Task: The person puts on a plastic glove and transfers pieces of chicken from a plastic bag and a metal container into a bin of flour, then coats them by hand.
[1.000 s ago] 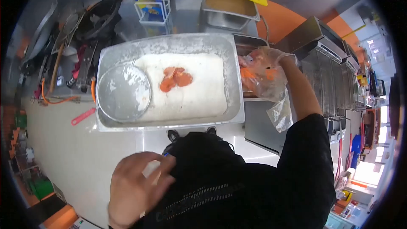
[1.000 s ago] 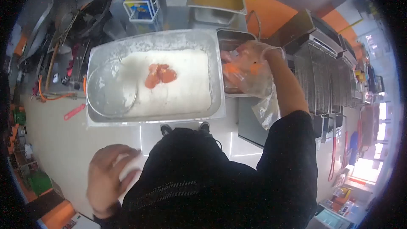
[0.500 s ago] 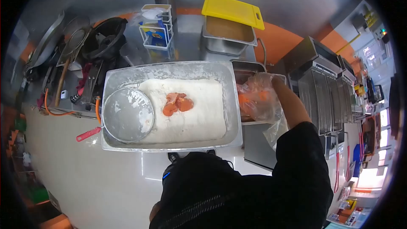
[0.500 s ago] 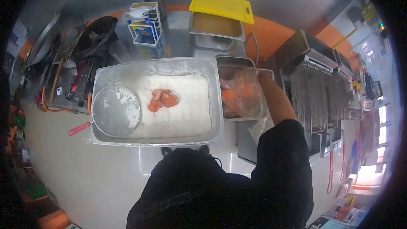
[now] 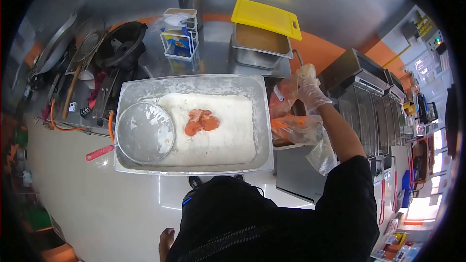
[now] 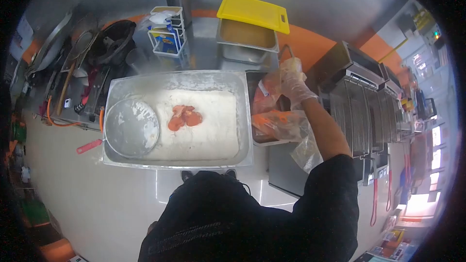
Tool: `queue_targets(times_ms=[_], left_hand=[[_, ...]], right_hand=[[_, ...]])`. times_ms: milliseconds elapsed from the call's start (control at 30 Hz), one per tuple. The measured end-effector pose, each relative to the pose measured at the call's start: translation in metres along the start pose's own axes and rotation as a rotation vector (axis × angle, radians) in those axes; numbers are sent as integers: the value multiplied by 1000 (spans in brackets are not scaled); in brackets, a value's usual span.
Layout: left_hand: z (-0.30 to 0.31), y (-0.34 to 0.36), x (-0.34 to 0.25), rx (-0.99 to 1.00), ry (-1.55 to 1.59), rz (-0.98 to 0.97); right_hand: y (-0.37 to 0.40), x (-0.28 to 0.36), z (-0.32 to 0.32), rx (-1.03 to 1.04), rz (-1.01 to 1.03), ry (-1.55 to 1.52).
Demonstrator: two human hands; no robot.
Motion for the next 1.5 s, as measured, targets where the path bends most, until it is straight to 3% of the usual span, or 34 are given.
queue_targets(times_ms=[33, 67, 133, 167, 233, 267, 333, 467, 533, 667, 733, 867, 933, 967, 1033, 1067, 1133, 1167, 1233, 1333, 1367, 1433, 1500], left_hand=[[8, 4, -15, -12, -74, -41], [15, 8, -30, -25, -147, -84], [11, -17, -10, -15, -67, -75], [10, -24, -7, -4, 17, -60], [9, -25, -11, -7, 17, -72], [10, -22, -18, -9, 15, -80], [13, -12, -32, 10, -27, -83], [10, -12, -23, 37, -67, -60], [-5, -36, 19, 31, -60, -56], [-3, -38, 43, 68, 6, -23], [-4, -27, 36, 38, -30, -52], [1, -16, 23, -4, -38, -108], [11, 1, 5, -8, -83, -123], [16, 12, -10, -11, -129, -142], [18, 21, -21, -25, -124, -140], [20, 24, -24, -40, -124, -145], [19, 21, -21, -28, -109, -155], [17, 17, -16, -34, -121, -153], [13, 9, -8, -45, -129, -153], [8, -1, 1, -20, -66, -194], [5, -5, 2, -2, -115, -226], [1, -2, -1, 20, -164, -258], [7, 1, 3, -4, -8, -58]], right_hand=[[7, 3, 17, -94, -14, -251], [9, -5, 4, -97, -19, -251], [17, 8, -63, 90, 444, 844], [17, 17, -50, 87, 442, 847], [28, 40, -45, 175, 629, 1223], [31, 46, -43, 173, 628, 1223], [34, 54, -41, 275, 539, 862], [32, 39, -70, 288, 505, 960], [35, 20, -112, 313, 632, 1056], [35, 30, -81, 288, 566, 914], [12, -9, -76, 161, 53, 370], [17, 0, -82, 333, 105, 549], [12, -11, -139, 260, 389, 797], [6, -1, -119, 258, 396, 797], [1, 5, -61, 585, 116, 660], [-5, -12, -85, 587, 118, 661], [-10, -32, -159, 527, 509, 806], [-8, -23, -137, 525, 506, 807], [-6, -14, -29, 611, -173, 367], [6, 35, 68, 602, -227, 401], [6, 19, 47, 607, -225, 405], [-14, 3, 32, 65, 69, 78], [-20, -10, 28, 152, 22, 33]])
Point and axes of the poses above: each hand's wrist, its own y-axis away from the middle knuckle, its own z-axis out of the back of the hand, x = y × z, the point moved 9 cm from there along -y, towards the middle knuckle, and after that the axes turned 5 degrees about y, right-handed, at the moved point
